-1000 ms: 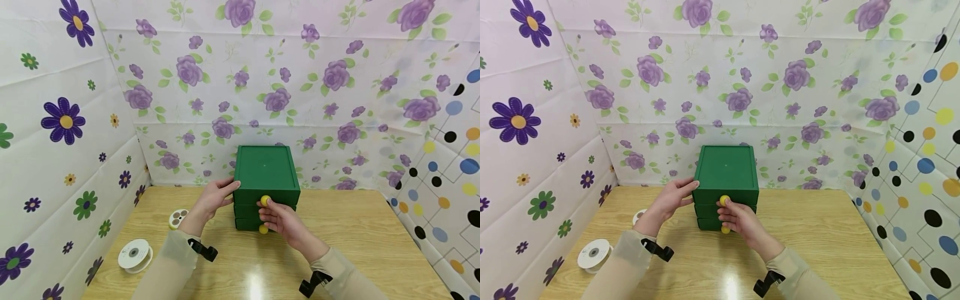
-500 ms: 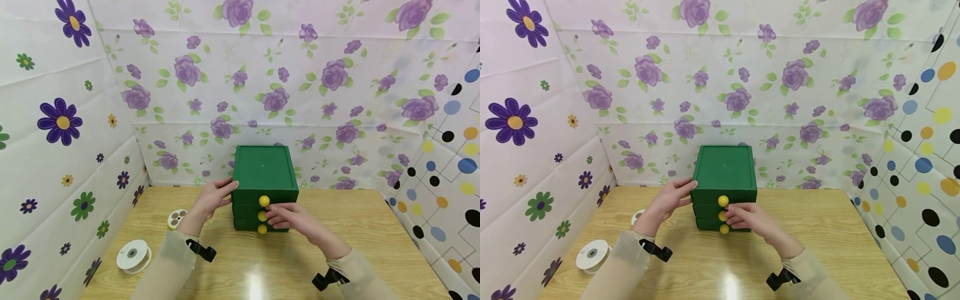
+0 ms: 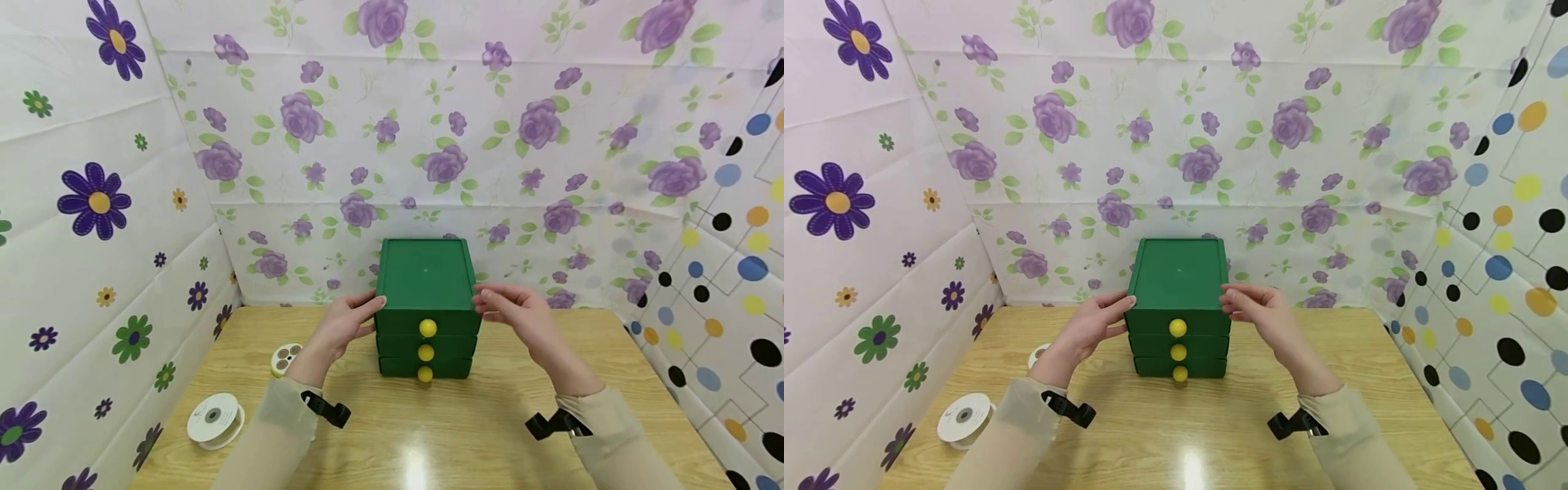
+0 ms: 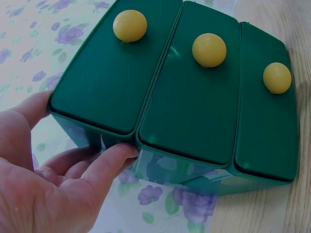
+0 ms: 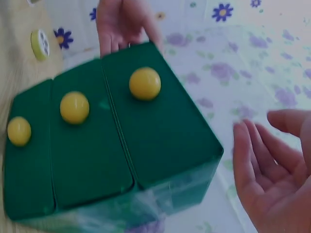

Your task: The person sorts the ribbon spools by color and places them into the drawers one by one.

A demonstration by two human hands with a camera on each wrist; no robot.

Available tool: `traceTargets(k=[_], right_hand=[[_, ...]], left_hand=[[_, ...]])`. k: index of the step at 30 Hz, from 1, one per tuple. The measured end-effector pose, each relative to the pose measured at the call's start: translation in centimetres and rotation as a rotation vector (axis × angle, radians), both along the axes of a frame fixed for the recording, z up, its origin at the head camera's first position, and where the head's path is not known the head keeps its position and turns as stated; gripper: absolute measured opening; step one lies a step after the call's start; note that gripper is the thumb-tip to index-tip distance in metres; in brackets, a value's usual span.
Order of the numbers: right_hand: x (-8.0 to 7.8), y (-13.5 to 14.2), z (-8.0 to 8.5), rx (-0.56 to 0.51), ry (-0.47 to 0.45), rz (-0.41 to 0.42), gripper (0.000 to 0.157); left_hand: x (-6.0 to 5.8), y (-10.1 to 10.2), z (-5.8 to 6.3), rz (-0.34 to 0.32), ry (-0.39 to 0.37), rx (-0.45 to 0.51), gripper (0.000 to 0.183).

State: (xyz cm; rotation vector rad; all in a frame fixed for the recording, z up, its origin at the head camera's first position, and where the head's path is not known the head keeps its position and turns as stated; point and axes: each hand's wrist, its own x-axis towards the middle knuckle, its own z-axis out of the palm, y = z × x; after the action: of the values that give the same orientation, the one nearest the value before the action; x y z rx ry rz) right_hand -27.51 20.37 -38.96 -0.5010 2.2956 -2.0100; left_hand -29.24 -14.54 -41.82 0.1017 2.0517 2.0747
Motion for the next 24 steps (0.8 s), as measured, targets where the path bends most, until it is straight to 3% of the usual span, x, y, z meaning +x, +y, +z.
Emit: traceTargets(k=[4, 7, 13, 18, 24], right_hand=[[-1.4, 0.4, -0.3, 0.060, 0.045, -0.153, 0.054], [-2.5, 0.5, -0.8, 0.147, 0.035, -0.170, 0.060], [-4.9, 0.5, -1.6, 0.183, -0.097, -0.015, 0.083], [-6.5, 0.9, -2.0, 0.152, -0.125, 0.071, 0.084], [-6.4, 1.2, -1.2, 0.194, -0.141, 0.140, 0.087]], left_hand=[[0.0, -0.1, 0.0, -0.002, -0.006, -0.010, 0.069], [0.0, -0.2, 0.0, -0.003, -0.007, -0.011, 0.069], [0.0, -0.3, 0.1, -0.009, -0.004, -0.010, 0.069], [0.0, -0.2, 0.1, -0.008, -0.003, -0.013, 0.068], [0.0, 0.0, 0.1, 0.003, -0.015, -0.005, 0.067]])
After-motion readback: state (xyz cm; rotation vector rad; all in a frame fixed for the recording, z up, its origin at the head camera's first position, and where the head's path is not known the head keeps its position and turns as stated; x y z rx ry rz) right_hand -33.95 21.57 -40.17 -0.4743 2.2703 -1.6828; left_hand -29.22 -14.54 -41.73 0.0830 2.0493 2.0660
